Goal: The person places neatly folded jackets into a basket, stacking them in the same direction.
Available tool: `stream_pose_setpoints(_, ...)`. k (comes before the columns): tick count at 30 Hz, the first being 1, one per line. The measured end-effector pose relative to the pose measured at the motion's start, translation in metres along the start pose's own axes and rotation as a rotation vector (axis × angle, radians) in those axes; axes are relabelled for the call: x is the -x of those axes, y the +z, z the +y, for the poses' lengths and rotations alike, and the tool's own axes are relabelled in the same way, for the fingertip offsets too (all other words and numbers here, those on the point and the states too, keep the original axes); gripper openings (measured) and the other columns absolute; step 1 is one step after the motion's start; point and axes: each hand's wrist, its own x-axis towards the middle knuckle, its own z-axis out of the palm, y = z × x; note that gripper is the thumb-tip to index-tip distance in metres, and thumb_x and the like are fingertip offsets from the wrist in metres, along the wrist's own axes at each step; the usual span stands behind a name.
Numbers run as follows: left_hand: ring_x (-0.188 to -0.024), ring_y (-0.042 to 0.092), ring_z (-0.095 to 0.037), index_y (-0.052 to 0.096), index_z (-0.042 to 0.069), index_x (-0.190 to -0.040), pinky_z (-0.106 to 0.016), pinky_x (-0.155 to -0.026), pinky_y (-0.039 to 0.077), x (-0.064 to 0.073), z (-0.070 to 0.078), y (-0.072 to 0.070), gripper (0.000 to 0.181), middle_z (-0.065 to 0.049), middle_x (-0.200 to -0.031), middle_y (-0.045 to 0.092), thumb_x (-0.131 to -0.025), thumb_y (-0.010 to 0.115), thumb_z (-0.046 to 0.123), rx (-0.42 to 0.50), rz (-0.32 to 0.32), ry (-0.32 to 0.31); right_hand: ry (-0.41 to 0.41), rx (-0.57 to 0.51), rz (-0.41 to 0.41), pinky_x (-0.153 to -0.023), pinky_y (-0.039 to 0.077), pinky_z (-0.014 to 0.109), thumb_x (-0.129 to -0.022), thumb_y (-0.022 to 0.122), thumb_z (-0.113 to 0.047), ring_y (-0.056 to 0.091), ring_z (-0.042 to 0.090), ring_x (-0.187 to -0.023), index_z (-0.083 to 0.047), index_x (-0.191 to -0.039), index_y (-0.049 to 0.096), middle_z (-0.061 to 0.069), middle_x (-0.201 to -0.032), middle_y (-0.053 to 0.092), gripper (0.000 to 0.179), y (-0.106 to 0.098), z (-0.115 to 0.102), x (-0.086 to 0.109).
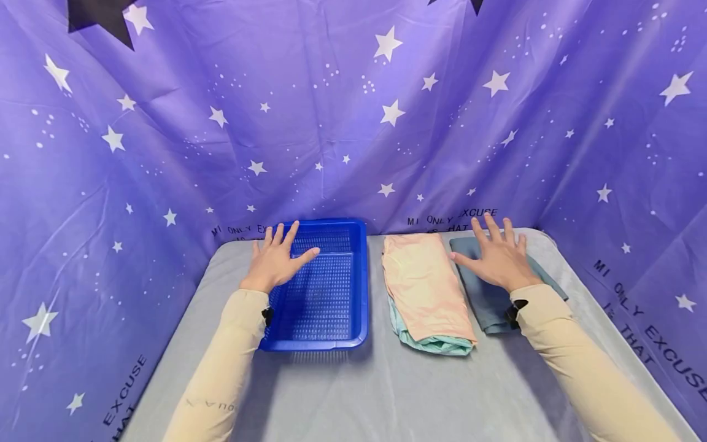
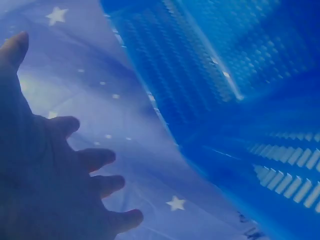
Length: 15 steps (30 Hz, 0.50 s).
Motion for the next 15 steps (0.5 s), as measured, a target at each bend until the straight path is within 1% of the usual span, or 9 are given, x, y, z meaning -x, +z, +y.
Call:
stream_pose_setpoints(4, -0.158, 0.002, -0.045, 0.006, 0.028, -0.166, -0.072, -0.122, -0.001, 0.009, 0.016, -0.006, 0.096, -0.019, -0.171, 0.014, -0.093, 0.041, 0.079, 0.045, 0.006, 0.061, -0.014, -0.009, 0.016, -0.112, -0.001, 0.082, -0.090, 0.048, -0.080, -0.006, 0.059, -0.152, -0.013, -0.166, 0.013, 0.022, -0.171, 0.006, 0.107, -0.002, -0.007, 0.004)
stream_pose_setpoints(6, -0.157, 0.014, -0.046, 0.015, 0.024, -0.166, -0.071, -0.123, 0.005, 0.014, 0.026, -0.008, 0.090, -0.019, -0.168, 0.026, -0.096, 0.050, 0.069, 0.075, 0.027, 0.098, -0.029, -0.022, 0.007, -0.115, -0.001, 0.080, -0.091, 0.049, -0.078, -0.003, 0.058, -0.153, -0.011, -0.165, 0.015, 0.023, -0.171, 0.009, 0.105, -0.002, -0.010, 0.006)
stream_pose_setpoints(7, -0.154, 0.026, -0.046, 0.021, 0.021, -0.165, -0.070, -0.123, 0.011, 0.016, 0.031, -0.008, 0.086, -0.019, -0.164, 0.035, -0.098, 0.054, 0.064, 0.090, 0.048, 0.120, -0.040, -0.031, -0.001, -0.116, 0.000, 0.079, -0.091, 0.050, -0.077, -0.002, 0.057, -0.153, -0.010, -0.165, 0.016, 0.023, -0.171, 0.010, 0.105, -0.002, -0.011, 0.007)
stream_pose_setpoints(8, -0.143, 0.044, -0.043, 0.027, 0.020, -0.164, -0.067, -0.121, 0.023, 0.019, 0.036, -0.009, 0.083, -0.019, -0.154, 0.050, -0.098, 0.057, 0.060, 0.108, 0.065, 0.139, -0.052, -0.038, -0.009, -0.117, 0.001, 0.077, -0.092, 0.050, -0.075, -0.001, 0.056, -0.154, -0.010, -0.165, 0.016, 0.023, -0.171, 0.010, 0.103, -0.001, -0.012, 0.009)
stream_pose_setpoints(9, -0.129, 0.058, -0.042, 0.033, 0.020, -0.162, -0.064, -0.117, 0.033, 0.021, 0.042, -0.008, 0.078, -0.018, -0.148, 0.057, -0.098, 0.060, 0.057, 0.140, 0.082, 0.146, -0.066, -0.051, -0.014, -0.118, 0.002, 0.076, -0.093, 0.051, -0.073, 0.001, 0.056, -0.154, -0.009, -0.165, 0.016, 0.023, -0.171, 0.011, 0.102, -0.001, -0.014, 0.011)
stream_pose_setpoints(11, -0.102, 0.069, -0.036, 0.043, 0.022, -0.157, -0.059, -0.108, 0.045, 0.026, 0.053, -0.006, 0.069, -0.013, -0.138, 0.066, -0.098, 0.062, 0.052, 0.206, 0.124, 0.153, -0.093, -0.079, -0.015, -0.119, 0.005, 0.074, -0.094, 0.053, -0.070, 0.005, 0.054, -0.154, -0.008, -0.165, 0.017, 0.022, -0.170, 0.013, 0.100, 0.001, -0.016, 0.014)
stream_pose_setpoints(12, -0.088, 0.069, -0.033, 0.048, 0.023, -0.154, -0.056, -0.102, 0.050, 0.029, 0.059, -0.005, 0.064, -0.012, -0.134, 0.068, -0.098, 0.063, 0.051, 0.247, 0.144, 0.152, -0.106, -0.093, -0.012, -0.119, 0.007, 0.074, -0.095, 0.054, -0.068, 0.007, 0.053, -0.154, -0.009, -0.165, 0.016, 0.022, -0.170, 0.013, 0.099, 0.002, -0.018, 0.016)
stream_pose_setpoints(14, -0.080, 0.069, -0.028, 0.054, 0.025, -0.148, -0.052, -0.094, 0.055, 0.034, 0.070, 0.001, 0.057, -0.008, -0.129, 0.072, -0.097, 0.065, 0.049, 0.328, 0.191, 0.155, -0.130, -0.124, 0.003, -0.118, 0.010, 0.074, -0.096, 0.056, -0.065, 0.011, 0.052, -0.154, -0.011, -0.165, 0.014, 0.021, -0.171, 0.014, 0.097, 0.005, -0.021, 0.020)
stream_pose_setpoints(15, -0.090, 0.072, -0.028, 0.058, 0.025, -0.145, -0.052, -0.098, 0.054, 0.037, 0.076, 0.004, 0.053, -0.007, -0.135, 0.069, -0.097, 0.066, 0.046, 0.372, 0.221, 0.158, -0.141, -0.147, 0.018, -0.118, 0.011, 0.074, -0.096, 0.057, -0.063, 0.012, 0.052, -0.154, -0.012, -0.165, 0.014, 0.020, -0.171, 0.015, 0.097, 0.007, -0.022, 0.022)
